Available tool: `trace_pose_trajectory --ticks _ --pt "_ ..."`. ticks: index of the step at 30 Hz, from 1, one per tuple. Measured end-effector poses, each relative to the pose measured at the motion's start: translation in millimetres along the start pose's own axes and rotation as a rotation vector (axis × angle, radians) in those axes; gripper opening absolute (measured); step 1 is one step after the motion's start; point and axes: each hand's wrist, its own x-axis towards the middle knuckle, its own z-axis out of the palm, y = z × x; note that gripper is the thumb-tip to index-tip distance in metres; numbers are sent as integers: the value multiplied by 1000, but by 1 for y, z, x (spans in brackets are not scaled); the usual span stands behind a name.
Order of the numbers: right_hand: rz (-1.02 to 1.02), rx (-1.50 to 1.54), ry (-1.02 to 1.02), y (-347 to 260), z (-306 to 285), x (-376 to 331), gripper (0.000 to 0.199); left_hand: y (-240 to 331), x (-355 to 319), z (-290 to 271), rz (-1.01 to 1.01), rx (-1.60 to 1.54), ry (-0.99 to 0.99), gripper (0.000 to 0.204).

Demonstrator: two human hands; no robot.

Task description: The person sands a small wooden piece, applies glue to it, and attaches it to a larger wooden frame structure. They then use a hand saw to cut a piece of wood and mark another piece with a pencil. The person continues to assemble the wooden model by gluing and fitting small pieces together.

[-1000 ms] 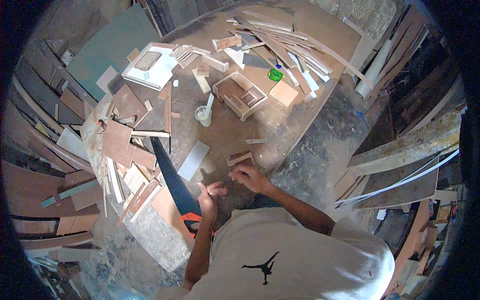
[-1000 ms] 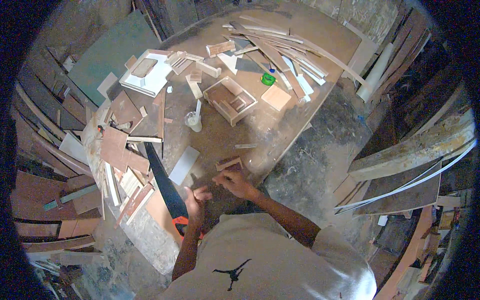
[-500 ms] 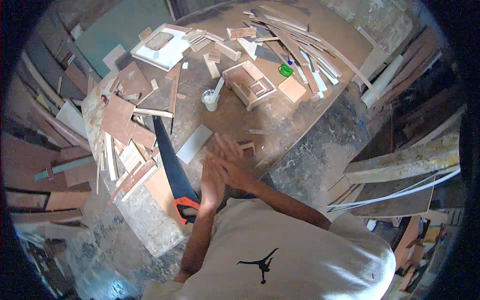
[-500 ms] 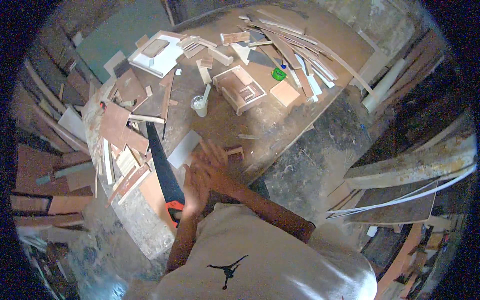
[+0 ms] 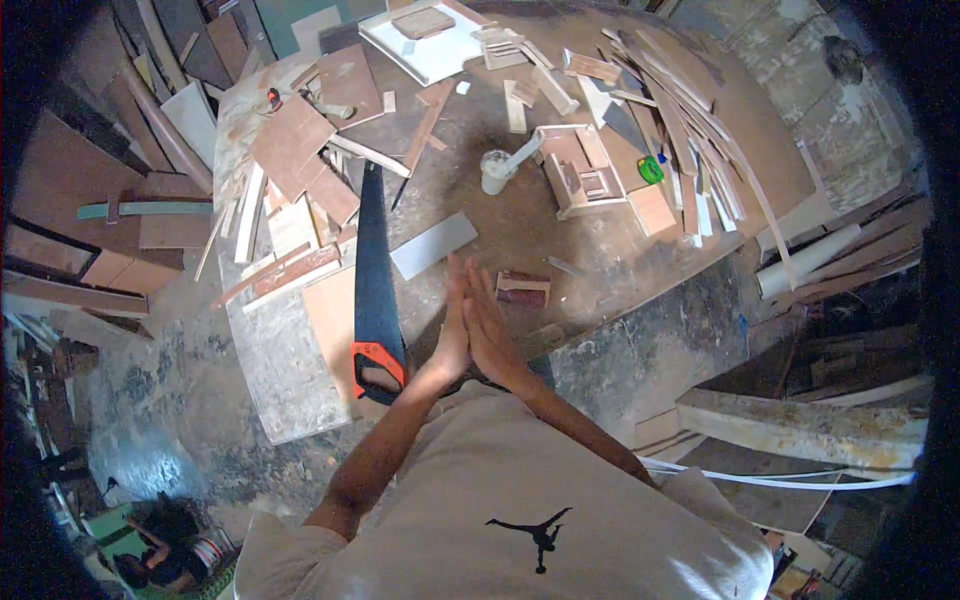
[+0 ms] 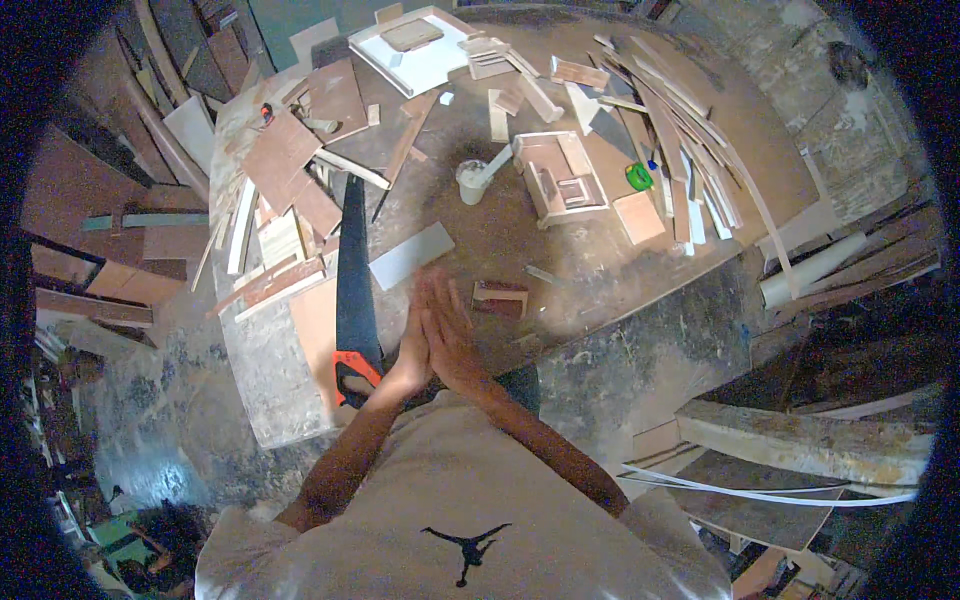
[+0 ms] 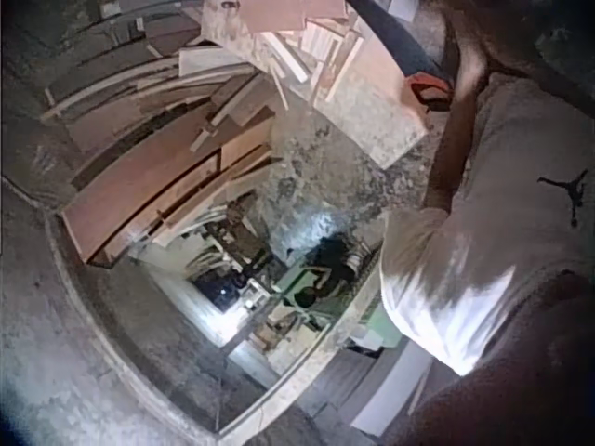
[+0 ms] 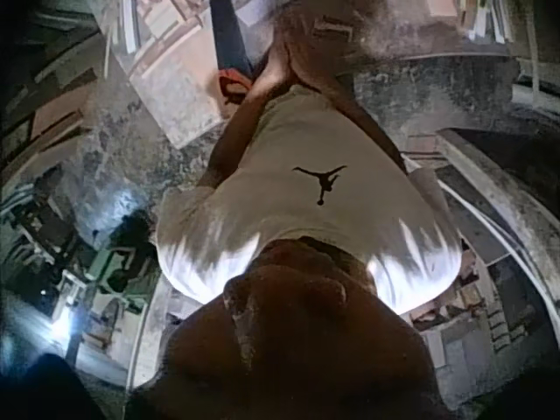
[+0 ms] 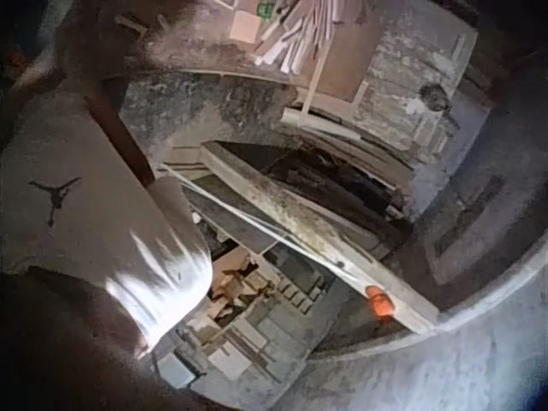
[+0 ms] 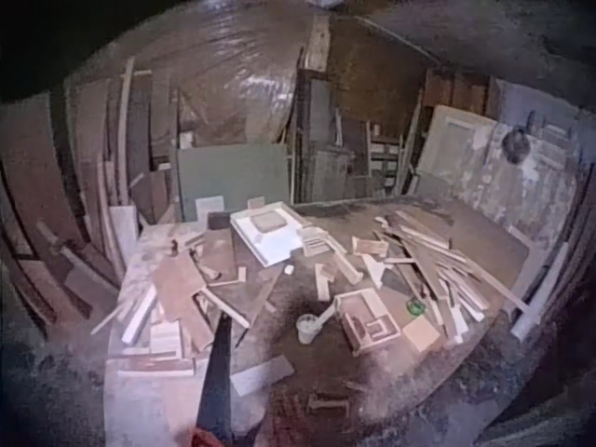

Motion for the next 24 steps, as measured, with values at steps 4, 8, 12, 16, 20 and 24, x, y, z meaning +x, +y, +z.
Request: trace_pose_trajectory --ticks 4,8,12,16,20,24 --pt "15 3 -93 16 -35 -11 42 -14 65 -21 -78 241 -269 63" --pt "286 161 5 27 -60 -13 32 -68 197 -63 295 640 157 40" --pt "334 81 133 70 -71 -27 34 -95 287 -97 409 1185 -66 32" --pt "184 -166 143 100 -77 -35 40 -120 340 -111 540 1387 -288 38" --pt "166 -324 119 105 -83 -37 46 -139 363 -124 533 1421 -488 34" --pt "151 -398 63 111 -80 -26 48 -138 370 -134 428 1269 -559 23"
